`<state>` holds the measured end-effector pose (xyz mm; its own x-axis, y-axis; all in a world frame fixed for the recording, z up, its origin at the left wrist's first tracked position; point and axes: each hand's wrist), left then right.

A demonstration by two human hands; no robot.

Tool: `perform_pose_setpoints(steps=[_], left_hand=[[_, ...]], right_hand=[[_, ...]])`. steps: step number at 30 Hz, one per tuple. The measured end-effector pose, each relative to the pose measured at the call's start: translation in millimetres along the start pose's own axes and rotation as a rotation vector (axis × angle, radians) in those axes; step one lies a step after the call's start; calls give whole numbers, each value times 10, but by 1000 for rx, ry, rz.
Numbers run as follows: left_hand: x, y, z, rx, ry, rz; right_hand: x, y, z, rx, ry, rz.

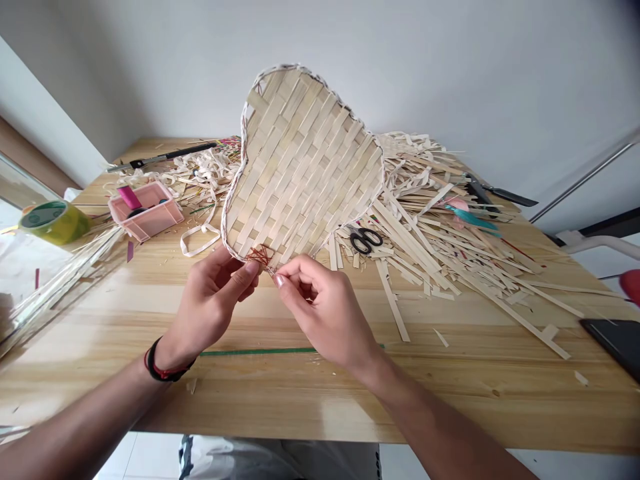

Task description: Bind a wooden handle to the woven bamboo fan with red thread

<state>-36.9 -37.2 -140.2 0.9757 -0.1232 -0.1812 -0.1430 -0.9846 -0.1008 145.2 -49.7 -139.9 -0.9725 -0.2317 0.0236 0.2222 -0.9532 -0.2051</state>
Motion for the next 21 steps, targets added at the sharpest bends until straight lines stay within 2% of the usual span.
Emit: perform_pose_setpoints(steps=[4, 10, 21], left_hand=[[4, 4, 7, 51, -53, 6], [20, 26, -12, 210, -272, -28], [85, 82, 51, 211, -383, -80]], right_hand=[[1, 8, -12, 3, 6, -10], [1, 9, -16, -13, 2, -27], [95, 28, -29, -16, 1, -123]])
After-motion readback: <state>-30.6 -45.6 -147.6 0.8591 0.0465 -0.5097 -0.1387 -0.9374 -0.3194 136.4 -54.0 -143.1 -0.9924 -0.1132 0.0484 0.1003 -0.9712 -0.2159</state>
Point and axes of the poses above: each hand's wrist, its own y-axis away from the middle knuckle, its own x-axis out of the palm, z = x × y, and after that the axes turned 14 degrees about -y, right-handed
